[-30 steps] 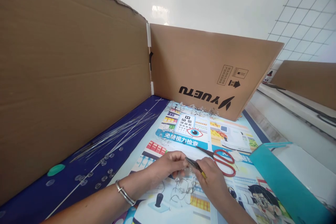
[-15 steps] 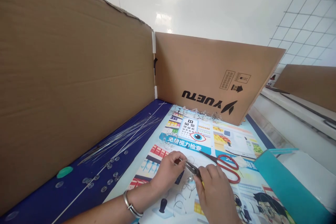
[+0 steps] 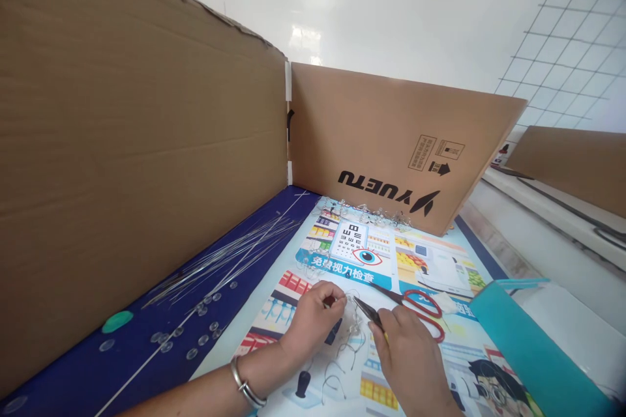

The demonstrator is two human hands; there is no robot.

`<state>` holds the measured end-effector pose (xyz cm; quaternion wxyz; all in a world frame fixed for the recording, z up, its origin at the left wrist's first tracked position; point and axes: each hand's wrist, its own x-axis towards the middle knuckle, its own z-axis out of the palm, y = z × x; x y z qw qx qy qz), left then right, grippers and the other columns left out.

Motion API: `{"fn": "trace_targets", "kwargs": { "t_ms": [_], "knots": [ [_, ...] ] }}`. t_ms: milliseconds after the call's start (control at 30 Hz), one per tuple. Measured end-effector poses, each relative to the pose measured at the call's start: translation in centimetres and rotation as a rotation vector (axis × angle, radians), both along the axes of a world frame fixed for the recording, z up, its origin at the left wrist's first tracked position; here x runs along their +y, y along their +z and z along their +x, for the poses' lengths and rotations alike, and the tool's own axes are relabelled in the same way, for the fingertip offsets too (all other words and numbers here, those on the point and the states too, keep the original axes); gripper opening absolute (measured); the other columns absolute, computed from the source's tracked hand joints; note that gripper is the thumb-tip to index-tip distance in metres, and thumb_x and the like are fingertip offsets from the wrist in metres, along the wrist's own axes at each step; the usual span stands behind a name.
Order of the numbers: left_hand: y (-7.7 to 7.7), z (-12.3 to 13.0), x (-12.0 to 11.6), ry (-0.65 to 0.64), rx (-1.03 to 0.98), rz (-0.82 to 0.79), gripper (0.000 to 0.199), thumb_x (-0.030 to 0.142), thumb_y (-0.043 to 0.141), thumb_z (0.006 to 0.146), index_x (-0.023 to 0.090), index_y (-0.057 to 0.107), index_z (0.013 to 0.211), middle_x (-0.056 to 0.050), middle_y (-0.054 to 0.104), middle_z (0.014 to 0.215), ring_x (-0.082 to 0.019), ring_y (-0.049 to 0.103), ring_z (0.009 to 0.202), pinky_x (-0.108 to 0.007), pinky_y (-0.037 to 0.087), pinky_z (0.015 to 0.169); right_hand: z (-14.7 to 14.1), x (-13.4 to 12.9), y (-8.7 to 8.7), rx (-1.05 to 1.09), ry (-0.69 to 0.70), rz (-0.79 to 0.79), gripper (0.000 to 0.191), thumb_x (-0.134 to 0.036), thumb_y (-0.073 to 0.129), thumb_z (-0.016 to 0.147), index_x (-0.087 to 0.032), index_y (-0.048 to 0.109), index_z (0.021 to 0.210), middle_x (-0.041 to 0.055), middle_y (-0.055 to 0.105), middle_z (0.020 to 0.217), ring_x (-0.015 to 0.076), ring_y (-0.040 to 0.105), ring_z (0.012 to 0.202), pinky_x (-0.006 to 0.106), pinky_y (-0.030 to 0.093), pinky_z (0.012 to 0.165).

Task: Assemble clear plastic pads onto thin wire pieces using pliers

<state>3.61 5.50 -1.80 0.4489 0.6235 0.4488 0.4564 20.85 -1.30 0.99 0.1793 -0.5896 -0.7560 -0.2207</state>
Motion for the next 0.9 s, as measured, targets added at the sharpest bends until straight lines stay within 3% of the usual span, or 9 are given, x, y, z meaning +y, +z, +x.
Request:
{"fn": "trace_targets", "kwargs": {
  "t_ms": [133,267,467,567,700,900],
  "knots": [
    [-0.3,0.0,0.1,-0.053,-0.06,-0.045,0.014,0.029,0.059,0.074,0.017,0.059,0.067,-0.001,0.056,0.069,-0.015,0.05,0.068,-0.025,0.038,0.062,0.7,0.3,-0.6,0.021,0.009,-0.031,0.02,-0.037,0.039,0.09,-0.023,0.05,0.079,0.0036,0.052,0.071,0.0194,0.049,0.066,0.03,0.031,0.054],
    [0.3,-0.3,0.2,-0.199,-0.155,-0.184,0.017,0.032,0.061,0.075,0.015,0.06,0.075,-0.001,0.056,0.07,-0.013,0.05,0.065,-0.025,0.037,0.061,1.5,0.5,-0.9,0.025,0.015,-0.04,0.019,-0.036,0.041,0.09,-0.022,0.052,0.082,0.0035,0.053,0.073,0.0189,0.051,0.069,0.029,0.034,0.056],
    [1.7,-0.8,0.3,-0.423,-0.278,-0.292,0.021,0.03,0.063,0.076,0.018,0.057,0.092,-0.004,0.058,0.091,-0.012,0.055,0.073,-0.024,0.037,0.06,2.8,0.7,-1.4,-0.024,0.094,0.033,0.019,-0.031,0.044,0.089,-0.018,0.056,0.097,0.0063,0.055,0.08,0.0205,0.053,0.08,0.033,0.04,0.07],
    [1.7,-0.8,0.5,-0.452,-0.274,-0.313,0.025,0.032,0.066,0.074,0.018,0.056,0.092,-0.005,0.058,0.093,-0.012,0.055,0.072,-0.024,0.038,0.06,3.2,0.8,-1.4,-0.047,0.112,0.081,0.021,-0.031,0.045,0.089,-0.017,0.057,0.099,0.0075,0.056,0.081,0.0226,0.053,0.087,0.035,0.04,0.074],
    [1.1,-1.1,0.9,-0.464,-0.237,-0.348,0.02,0.031,0.064,0.075,0.016,0.057,0.087,-0.003,0.06,0.076,-0.011,0.052,0.065,-0.024,0.039,0.06,3.7,1.0,-1.0,-0.096,0.126,0.084,0.022,-0.03,0.046,0.089,-0.015,0.057,0.101,0.0086,0.056,0.082,0.0239,0.052,0.091,0.036,0.041,0.076],
    [0.4,-1.1,1.3,-0.487,-0.231,-0.35,0.015,0.027,0.06,0.079,0.015,0.057,0.086,-0.002,0.062,0.07,-0.011,0.052,0.061,-0.024,0.038,0.058,4.5,1.3,-1.1,-0.199,0.163,0.053,0.022,-0.025,0.047,0.088,-0.014,0.056,0.104,0.008,0.055,0.08,0.0223,0.05,0.084,0.038,0.039,0.074]
  ]
}}
